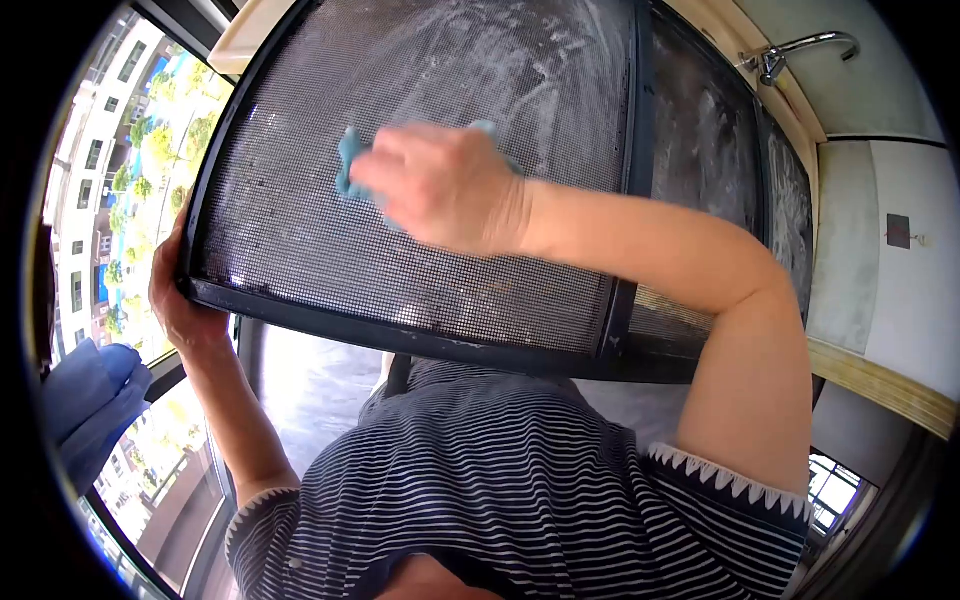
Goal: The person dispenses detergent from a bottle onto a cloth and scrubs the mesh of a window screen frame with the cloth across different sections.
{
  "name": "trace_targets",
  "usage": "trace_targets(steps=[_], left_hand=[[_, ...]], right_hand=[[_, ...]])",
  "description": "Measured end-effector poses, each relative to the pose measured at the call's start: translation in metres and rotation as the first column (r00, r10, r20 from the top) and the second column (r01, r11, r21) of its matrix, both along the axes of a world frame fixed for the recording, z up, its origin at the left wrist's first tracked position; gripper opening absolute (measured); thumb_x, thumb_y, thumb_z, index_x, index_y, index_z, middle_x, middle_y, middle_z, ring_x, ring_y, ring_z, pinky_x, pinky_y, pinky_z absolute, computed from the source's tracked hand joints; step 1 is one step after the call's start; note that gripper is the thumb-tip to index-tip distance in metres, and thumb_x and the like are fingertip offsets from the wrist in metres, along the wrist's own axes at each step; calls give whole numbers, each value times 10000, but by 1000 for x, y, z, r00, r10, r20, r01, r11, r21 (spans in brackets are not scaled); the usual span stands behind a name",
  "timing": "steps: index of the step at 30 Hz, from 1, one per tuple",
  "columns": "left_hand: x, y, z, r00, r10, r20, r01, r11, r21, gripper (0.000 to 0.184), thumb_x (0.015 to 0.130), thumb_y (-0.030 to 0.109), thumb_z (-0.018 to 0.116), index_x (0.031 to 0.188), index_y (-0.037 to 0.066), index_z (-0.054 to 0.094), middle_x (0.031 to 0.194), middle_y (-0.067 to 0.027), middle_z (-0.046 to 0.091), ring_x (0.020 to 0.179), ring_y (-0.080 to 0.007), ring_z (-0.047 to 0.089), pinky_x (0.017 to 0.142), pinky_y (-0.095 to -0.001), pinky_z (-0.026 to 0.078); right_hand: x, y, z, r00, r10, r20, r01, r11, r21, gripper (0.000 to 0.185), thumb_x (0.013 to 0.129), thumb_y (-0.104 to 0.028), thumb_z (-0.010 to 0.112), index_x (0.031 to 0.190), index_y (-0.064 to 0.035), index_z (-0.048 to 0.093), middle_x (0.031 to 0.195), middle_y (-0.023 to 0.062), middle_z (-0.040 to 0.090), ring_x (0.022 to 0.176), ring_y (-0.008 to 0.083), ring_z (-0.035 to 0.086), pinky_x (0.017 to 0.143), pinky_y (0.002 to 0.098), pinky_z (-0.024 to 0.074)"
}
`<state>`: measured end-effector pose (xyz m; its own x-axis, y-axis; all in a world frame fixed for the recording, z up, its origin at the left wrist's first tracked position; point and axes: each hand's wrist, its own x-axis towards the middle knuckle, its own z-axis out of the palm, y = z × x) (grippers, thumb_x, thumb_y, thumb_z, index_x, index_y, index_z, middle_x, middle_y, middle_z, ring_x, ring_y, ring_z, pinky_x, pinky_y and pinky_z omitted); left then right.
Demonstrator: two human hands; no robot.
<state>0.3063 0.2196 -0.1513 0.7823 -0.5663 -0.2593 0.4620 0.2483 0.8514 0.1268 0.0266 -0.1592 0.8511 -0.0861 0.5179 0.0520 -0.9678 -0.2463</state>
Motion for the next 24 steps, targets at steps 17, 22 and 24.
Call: trace_targets(steps=[17, 22, 24], left_hand=[[5, 0, -5, 994, -100, 43, 102, 994, -45, 548, 804, 266, 382, 1192, -120, 417, 1179, -232, 481, 1068, -254, 501, 930, -275, 373], [10, 3, -8, 991, -122, 50, 124, 992, -33, 553, 807, 267, 387, 1202, -120, 404, 1185, -227, 478, 1075, -256, 494, 931, -279, 366], [11, 4, -11, 989, -109, 98, 115, 992, -60, 551, 808, 259, 387, 1207, -121, 394, 1175, -227, 484, 1059, -254, 502, 931, -282, 366]], right_hand=[[26, -125, -31, 915, -404, 12, 401, 902, -159, 147, 780, -238, 551, 854, -114, 579, 757, 56, 578, 627, 258, 592, 522, 368, 488], [51, -231, -46, 455, -878, -146, 861, 476, -179, 214, 814, -215, 445, 795, -55, 586, 814, 178, 609, 740, 367, 589, 641, 468, 467], [34, -149, -36, 819, -573, -24, 562, 811, -160, 161, 793, -223, 525, 895, -110, 577, 781, 101, 584, 685, 290, 596, 589, 397, 488]])
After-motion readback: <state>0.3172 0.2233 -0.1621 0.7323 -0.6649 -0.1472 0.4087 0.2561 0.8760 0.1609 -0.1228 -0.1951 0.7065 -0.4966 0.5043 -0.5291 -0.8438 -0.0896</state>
